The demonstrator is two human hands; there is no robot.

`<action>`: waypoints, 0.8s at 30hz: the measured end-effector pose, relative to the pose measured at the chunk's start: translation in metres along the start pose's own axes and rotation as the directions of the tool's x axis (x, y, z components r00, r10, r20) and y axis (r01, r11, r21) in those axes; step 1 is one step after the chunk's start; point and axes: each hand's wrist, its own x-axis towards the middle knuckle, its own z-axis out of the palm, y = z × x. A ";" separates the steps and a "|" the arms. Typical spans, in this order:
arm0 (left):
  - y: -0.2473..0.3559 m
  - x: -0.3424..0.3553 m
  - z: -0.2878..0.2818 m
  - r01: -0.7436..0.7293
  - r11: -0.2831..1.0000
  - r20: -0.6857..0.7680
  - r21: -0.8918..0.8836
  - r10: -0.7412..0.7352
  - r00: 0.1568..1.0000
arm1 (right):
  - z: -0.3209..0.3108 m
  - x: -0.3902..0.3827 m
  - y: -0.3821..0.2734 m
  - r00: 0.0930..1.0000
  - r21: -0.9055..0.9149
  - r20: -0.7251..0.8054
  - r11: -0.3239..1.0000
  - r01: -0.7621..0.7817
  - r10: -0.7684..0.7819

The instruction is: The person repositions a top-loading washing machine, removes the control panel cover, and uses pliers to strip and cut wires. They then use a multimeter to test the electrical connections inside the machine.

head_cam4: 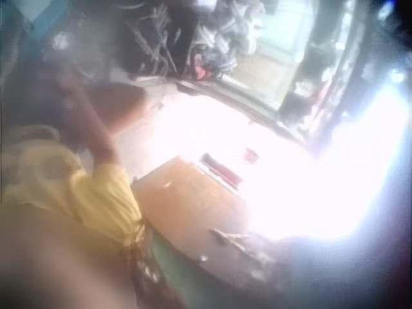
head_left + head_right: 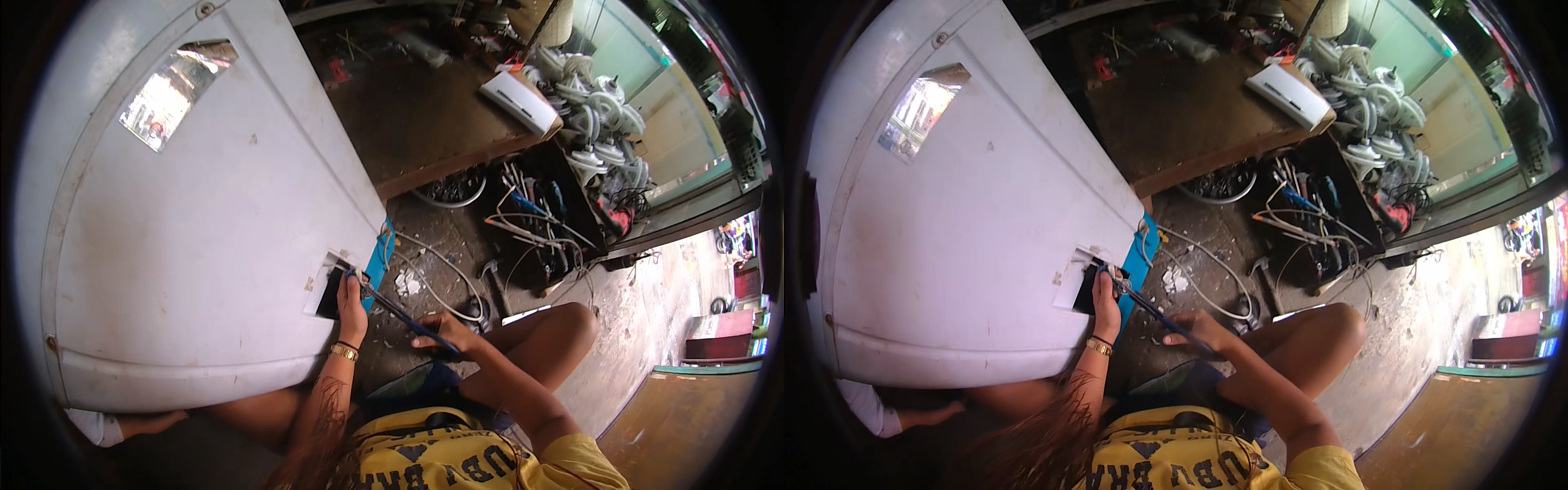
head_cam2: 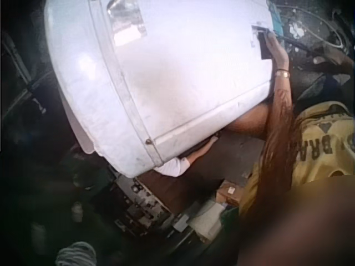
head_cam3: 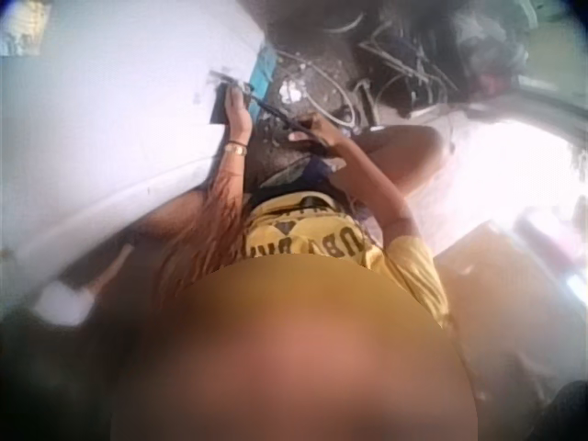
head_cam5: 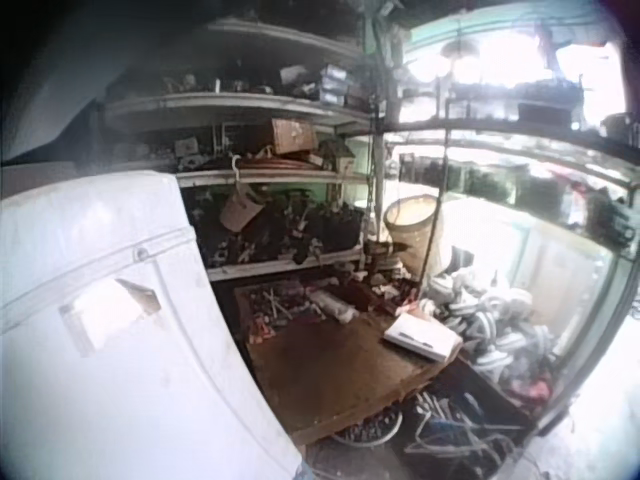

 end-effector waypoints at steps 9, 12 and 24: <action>0.011 0.006 -0.001 0.026 0.999 0.070 0.045 -0.029 0.997 | 0.009 -0.007 0.002 0.998 0.138 -0.025 0.989 -0.047 0.050; 0.008 0.008 -0.001 0.033 0.999 0.086 0.001 -0.033 0.996 | 0.011 -0.010 0.000 0.999 0.155 -0.016 0.987 -0.048 0.051; 0.012 0.006 -0.002 0.045 0.997 0.075 0.055 -0.049 0.996 | 0.019 -0.003 -0.002 0.997 0.125 -0.007 0.989 -0.076 0.077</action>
